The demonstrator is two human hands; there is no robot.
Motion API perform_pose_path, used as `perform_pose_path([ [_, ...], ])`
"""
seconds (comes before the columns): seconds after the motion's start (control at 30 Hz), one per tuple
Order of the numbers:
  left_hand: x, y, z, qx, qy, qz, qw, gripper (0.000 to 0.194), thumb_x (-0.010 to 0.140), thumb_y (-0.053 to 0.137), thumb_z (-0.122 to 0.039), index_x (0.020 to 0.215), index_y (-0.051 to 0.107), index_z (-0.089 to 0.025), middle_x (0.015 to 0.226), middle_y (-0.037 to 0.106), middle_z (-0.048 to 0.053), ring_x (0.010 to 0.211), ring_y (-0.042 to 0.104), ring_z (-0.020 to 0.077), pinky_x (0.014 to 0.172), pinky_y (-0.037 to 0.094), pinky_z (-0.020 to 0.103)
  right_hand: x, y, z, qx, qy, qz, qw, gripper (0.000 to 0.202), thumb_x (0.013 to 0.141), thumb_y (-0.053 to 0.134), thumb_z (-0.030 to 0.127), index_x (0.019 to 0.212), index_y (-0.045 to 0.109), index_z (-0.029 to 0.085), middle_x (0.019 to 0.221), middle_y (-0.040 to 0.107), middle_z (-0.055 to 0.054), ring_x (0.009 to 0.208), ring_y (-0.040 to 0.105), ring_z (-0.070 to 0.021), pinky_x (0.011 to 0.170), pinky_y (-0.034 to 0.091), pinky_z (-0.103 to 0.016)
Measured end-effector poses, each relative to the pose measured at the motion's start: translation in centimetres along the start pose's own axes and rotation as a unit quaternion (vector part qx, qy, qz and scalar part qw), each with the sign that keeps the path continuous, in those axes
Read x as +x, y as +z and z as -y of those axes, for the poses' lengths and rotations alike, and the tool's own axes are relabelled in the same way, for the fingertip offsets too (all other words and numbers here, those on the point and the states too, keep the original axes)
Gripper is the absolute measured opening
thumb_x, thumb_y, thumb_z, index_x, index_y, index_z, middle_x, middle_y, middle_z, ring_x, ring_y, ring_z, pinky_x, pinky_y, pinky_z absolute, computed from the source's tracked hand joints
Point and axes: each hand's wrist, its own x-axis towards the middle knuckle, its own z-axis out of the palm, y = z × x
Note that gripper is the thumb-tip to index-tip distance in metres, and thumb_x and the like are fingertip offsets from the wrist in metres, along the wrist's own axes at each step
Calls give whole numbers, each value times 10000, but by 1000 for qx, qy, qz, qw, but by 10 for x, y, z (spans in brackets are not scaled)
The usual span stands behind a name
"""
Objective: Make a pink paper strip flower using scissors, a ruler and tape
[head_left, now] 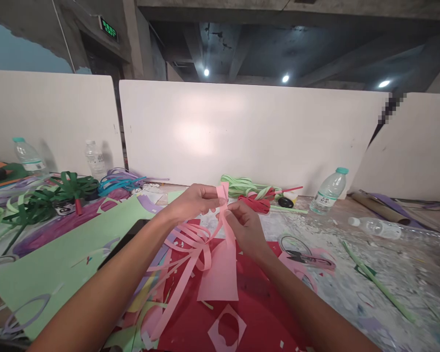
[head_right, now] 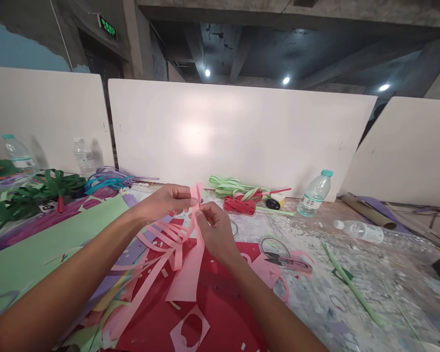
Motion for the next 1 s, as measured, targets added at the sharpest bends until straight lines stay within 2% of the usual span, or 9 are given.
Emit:
perform_pose_path([
  [0.13, 11, 5, 8, -2, -14, -43, 999, 350, 717, 665, -459, 595, 541, -156, 518, 373, -46, 481, 323, 70, 438, 243, 206, 0, -2, 0, 5, 14, -4, 1000, 148, 875, 515, 333, 811, 541, 202, 738, 591, -10, 703, 564, -156, 642, 429, -268],
  [0.27, 14, 10, 9, 3, -10, -95, 995, 375, 688, 686, -472, 562, 543, -150, 500, 415, -34, 449, 341, 64, 404, 231, 204, -2, 0, 0, -11, 38, -13, 999, 158, 880, 500, 361, 832, 513, 212, 637, 519, 33, 526, 450, -115, 497, 337, -236],
  [0.33, 13, 10, 6, 3, -9, -116, 993, 366, 676, 695, -472, 567, 556, -151, 511, 451, -25, 446, 365, 68, 392, 239, 204, -2, 0, 1, -12, 66, -8, 998, 149, 873, 502, 368, 894, 495, 221, 642, 558, 34, 502, 444, -115, 482, 326, -236],
  [0.43, 11, 10, 3, 14, 2, -153, 988, 381, 678, 689, -487, 558, 548, -154, 522, 466, -21, 435, 338, 64, 385, 221, 212, 0, -4, 3, -50, 54, 9, 997, 153, 854, 522, 358, 902, 532, 213, 745, 637, -5, 642, 549, -151, 585, 398, -264],
  [0.57, 11, 10, -1, 29, 44, -182, 982, 446, 718, 661, -484, 499, 445, -161, 508, 394, -39, 452, 272, 58, 415, 210, 221, 4, -14, 7, -137, 32, 36, 989, 237, 859, 514, 362, 712, 595, 194, 768, 652, -20, 749, 573, -175, 639, 409, -275],
  [0.67, 12, 11, -2, 31, 60, -191, 979, 452, 734, 650, -466, 496, 411, -166, 513, 349, -46, 465, 268, 62, 427, 212, 225, 5, -20, 11, -159, 45, 67, 984, 286, 878, 489, 371, 702, 616, 185, 737, 654, -21, 691, 561, -167, 583, 394, -264],
  [0.83, 13, 10, -2, 20, 76, -214, 974, 425, 741, 651, -433, 510, 414, -166, 522, 320, -45, 478, 289, 65, 429, 217, 220, 6, -29, 24, -186, 18, 192, 963, 209, 855, 521, 307, 736, 659, 205, 709, 627, 3, 641, 534, -162, 555, 379, -260],
  [0.97, 13, 8, -1, 16, 77, -226, 971, 394, 734, 655, -432, 533, 449, -163, 537, 342, -42, 480, 282, 62, 430, 226, 218, 5, -35, 30, -173, 11, 227, 958, 205, 846, 522, 274, 722, 673, 214, 701, 631, 2, 628, 539, -167, 537, 385, -262],
  [1.0, 13, 8, -1, 15, 78, -228, 970, 389, 733, 656, -432, 538, 454, -163, 539, 342, -42, 483, 285, 63, 433, 231, 218, 5, -35, 30, -161, 11, 205, 965, 210, 830, 549, 283, 671, 664, 211, 659, 618, 7, 596, 528, -162, 522, 383, -260],
])
